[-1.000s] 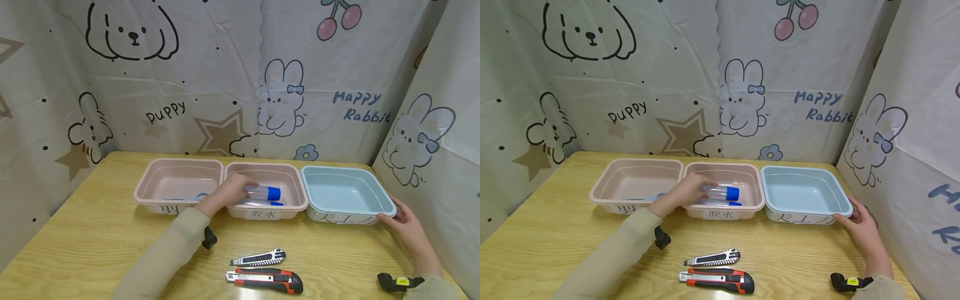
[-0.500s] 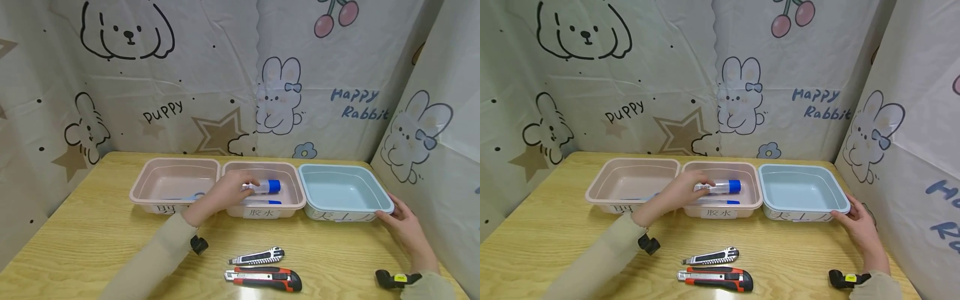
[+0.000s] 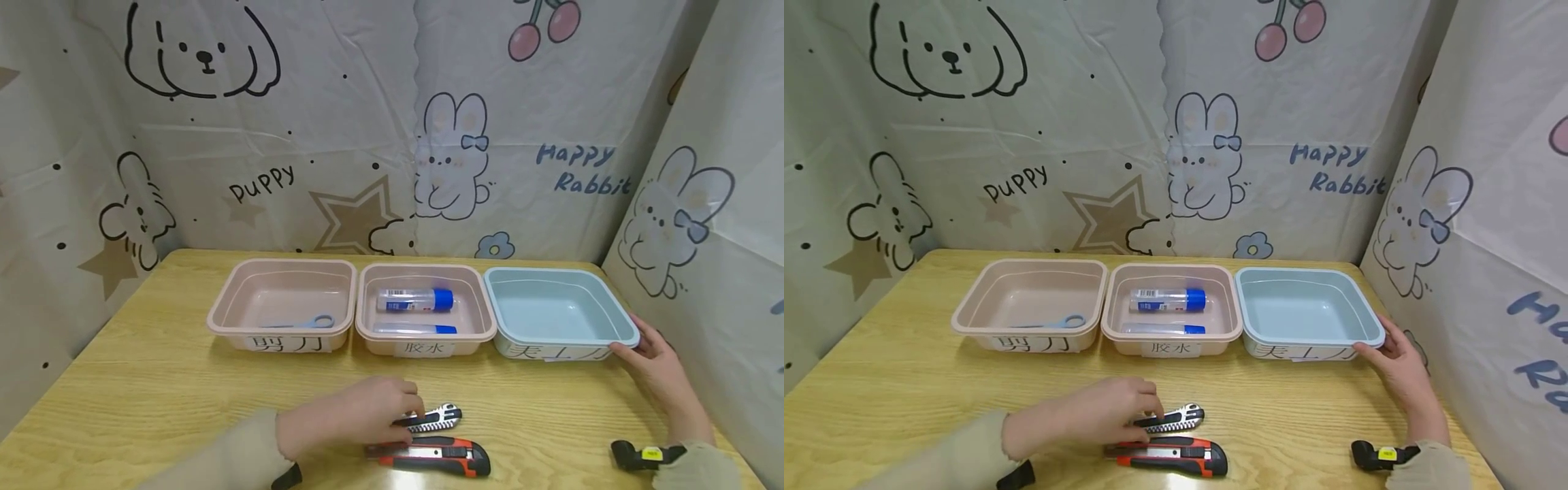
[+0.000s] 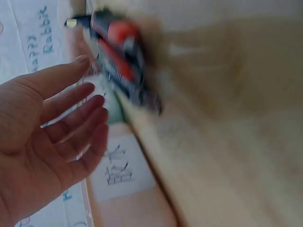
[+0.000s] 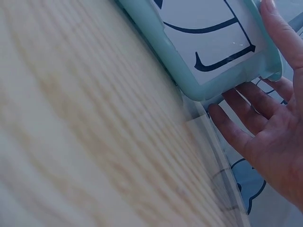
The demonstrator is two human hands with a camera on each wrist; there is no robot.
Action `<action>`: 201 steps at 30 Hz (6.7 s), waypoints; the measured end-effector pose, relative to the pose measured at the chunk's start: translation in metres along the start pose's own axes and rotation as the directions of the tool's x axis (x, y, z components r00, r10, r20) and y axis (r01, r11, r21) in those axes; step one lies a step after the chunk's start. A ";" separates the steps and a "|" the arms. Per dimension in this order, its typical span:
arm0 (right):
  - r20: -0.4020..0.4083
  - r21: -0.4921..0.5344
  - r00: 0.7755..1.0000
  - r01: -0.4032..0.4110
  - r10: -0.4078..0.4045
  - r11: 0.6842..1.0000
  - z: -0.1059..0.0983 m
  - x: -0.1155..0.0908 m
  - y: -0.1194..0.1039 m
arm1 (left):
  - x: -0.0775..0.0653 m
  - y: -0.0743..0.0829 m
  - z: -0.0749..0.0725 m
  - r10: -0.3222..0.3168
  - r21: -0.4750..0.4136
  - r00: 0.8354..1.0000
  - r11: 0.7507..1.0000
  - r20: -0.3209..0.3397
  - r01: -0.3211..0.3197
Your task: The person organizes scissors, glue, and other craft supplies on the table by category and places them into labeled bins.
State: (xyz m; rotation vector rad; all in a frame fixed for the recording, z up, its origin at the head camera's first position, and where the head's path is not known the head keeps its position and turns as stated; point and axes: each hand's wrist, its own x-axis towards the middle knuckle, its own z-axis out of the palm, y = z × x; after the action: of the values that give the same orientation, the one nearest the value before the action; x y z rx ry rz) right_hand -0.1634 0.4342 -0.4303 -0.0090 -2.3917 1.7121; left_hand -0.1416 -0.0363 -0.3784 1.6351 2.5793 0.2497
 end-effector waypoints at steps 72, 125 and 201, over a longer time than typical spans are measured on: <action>-0.011 0.163 0.997 0.079 -0.079 0.983 0.003 0.002 0.007 | 0.184 0.009 -0.021 -0.367 -0.227 0.870 0.925 -0.328 0.305; -0.017 0.186 0.999 0.031 -0.028 0.982 0.003 0.000 0.012 | 0.053 0.004 -0.015 -0.078 0.099 0.992 0.991 -0.098 0.088; 0.007 0.292 0.999 0.030 -0.033 0.956 0.002 0.002 0.016 | 0.174 0.005 -0.026 -0.262 -0.329 0.926 0.930 -0.271 0.166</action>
State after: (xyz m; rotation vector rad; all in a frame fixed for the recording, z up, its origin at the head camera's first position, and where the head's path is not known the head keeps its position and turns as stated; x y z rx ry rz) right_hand -0.1676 0.4382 -0.4454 0.0831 -2.1104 2.0367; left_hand -0.2155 0.1210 -0.3482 1.2779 2.7354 0.9005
